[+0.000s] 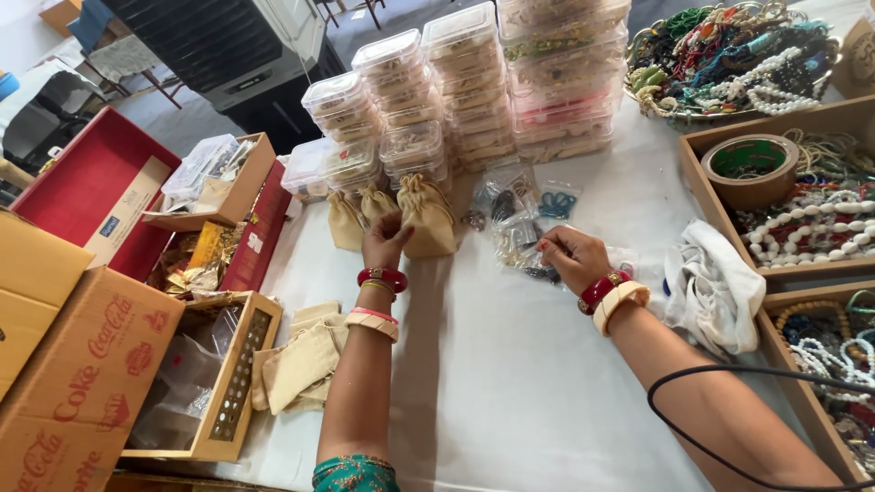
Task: The person wipes clear plastic containers with a white cloth, then places small beige drawstring pouches inside them. They close the containers and stack them on the table. The person also handles small plastic bags containing jewelry and places them into beige pouches.
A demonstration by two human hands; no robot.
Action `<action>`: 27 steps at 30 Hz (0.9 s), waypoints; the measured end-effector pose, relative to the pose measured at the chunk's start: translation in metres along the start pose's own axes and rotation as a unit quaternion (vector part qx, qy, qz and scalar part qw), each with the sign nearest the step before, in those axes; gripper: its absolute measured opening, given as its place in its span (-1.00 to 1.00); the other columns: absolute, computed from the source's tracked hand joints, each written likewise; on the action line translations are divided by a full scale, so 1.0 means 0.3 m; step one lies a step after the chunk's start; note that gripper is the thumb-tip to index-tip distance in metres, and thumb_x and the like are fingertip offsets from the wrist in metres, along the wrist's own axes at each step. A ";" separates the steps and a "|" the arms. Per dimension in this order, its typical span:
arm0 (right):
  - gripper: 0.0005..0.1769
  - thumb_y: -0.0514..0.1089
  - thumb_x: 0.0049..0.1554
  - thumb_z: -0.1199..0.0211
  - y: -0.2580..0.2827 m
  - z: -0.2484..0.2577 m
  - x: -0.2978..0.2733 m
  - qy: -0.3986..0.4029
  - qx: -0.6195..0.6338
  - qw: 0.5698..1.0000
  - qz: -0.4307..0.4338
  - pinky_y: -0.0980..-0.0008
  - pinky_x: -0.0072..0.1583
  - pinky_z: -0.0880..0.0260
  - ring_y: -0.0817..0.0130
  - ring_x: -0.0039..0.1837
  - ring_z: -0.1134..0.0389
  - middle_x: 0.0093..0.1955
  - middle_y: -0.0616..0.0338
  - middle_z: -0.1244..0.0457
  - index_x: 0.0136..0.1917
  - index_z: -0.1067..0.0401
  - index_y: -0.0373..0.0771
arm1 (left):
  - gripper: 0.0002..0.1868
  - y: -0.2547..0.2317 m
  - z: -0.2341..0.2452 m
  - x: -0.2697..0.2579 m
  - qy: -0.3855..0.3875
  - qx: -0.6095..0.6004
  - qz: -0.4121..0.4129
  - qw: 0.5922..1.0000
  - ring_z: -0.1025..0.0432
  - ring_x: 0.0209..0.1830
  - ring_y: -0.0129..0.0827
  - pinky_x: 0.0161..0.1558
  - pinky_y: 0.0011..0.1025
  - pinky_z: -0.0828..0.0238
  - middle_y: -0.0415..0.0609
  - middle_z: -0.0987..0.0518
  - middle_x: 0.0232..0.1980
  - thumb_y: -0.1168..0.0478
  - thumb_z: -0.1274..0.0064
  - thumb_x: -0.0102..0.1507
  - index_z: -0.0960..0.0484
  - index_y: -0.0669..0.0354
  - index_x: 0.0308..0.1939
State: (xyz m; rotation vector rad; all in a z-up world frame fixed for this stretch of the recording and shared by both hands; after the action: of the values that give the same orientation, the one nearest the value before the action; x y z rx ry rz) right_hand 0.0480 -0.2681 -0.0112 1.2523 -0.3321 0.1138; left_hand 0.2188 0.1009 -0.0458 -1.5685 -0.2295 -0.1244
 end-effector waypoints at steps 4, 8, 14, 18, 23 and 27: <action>-0.83 -0.18 0.21 -0.19 0.012 0.004 -0.003 0.003 0.000 1.000 0.008 0.48 -0.10 -0.46 0.51 -0.14 -0.49 -0.23 0.20 -0.44 -0.10 -0.57 -0.25 | -0.52 -0.193 0.034 -0.109 -0.065 0.143 -0.063 0.986 -0.48 -0.12 -0.43 -0.04 -0.40 -0.54 -0.17 -0.59 -0.08 0.39 -0.37 0.05 -0.62 0.14 0.05; -0.84 -0.19 0.22 -0.20 0.006 0.006 -0.007 -0.007 0.004 1.000 0.010 0.47 -0.09 -0.49 0.48 -0.13 -0.50 -0.23 0.16 -0.44 -0.09 -0.57 -0.27 | -0.57 -0.338 0.176 -0.281 -0.045 0.399 -0.068 0.913 -0.51 -0.04 -0.29 0.07 -0.30 -0.49 -0.10 -0.63 -0.02 0.14 -0.42 0.06 -0.70 0.05 -0.01; -0.81 -0.23 0.29 -0.15 -0.034 -0.011 -0.005 0.004 0.002 1.000 0.028 0.44 -0.10 -0.51 0.43 -0.10 -0.50 -0.19 0.09 -0.43 -0.06 -0.57 -0.29 | -0.49 -0.491 0.356 -0.593 0.018 0.664 0.148 0.732 -0.42 0.16 -0.17 0.23 -0.19 -0.35 -0.01 -0.55 0.12 -0.20 -0.40 0.05 -0.71 -0.06 -0.07; -0.82 -0.22 0.34 -0.17 0.008 0.008 -0.034 -0.002 -0.030 0.998 0.052 0.44 -0.07 -0.47 0.42 -0.09 -0.49 -0.17 0.08 -0.42 -0.01 -0.57 -0.30 | -0.44 -0.411 0.443 -0.679 0.025 0.657 0.180 0.731 -0.37 0.17 -0.10 0.23 -0.15 -0.32 0.07 -0.49 0.08 -0.21 -0.39 0.03 -0.65 0.03 -0.09; -0.85 -0.20 0.35 -0.24 0.025 0.003 -0.049 -0.012 -0.075 0.993 0.093 0.45 -0.08 -0.45 0.42 -0.10 -0.48 -0.15 0.09 -0.42 0.02 -0.59 -0.29 | -0.57 -0.284 0.554 -0.663 -0.035 0.646 0.159 0.746 -0.43 0.06 -0.13 0.13 -0.16 -0.40 0.05 -0.49 0.04 -0.03 -0.27 0.15 -0.56 0.11 -0.04; -0.85 -0.20 0.34 -0.26 0.035 0.012 -0.056 -0.020 -0.082 0.987 0.135 0.44 -0.08 -0.45 0.40 -0.11 -0.47 -0.15 0.08 -0.41 0.02 -0.58 -0.30 | -0.77 -0.441 0.446 -0.698 -0.109 0.593 0.021 0.798 -0.49 -0.03 -0.19 0.02 -0.18 -0.47 -0.07 -0.57 -0.08 0.05 -0.19 0.27 -0.66 0.08 -0.13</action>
State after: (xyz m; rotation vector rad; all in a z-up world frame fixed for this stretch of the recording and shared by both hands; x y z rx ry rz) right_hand 0.0286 -0.2665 -0.0059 1.0436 -0.5357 0.2889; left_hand -0.0233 0.2200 0.0346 -0.3132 -0.3576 0.2190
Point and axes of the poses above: each hand's wrist, its own x-axis towards the middle knuckle, its own z-axis out of the back of the hand, y = z × x, the point moved 3 cm from there along x, towards the middle knuckle
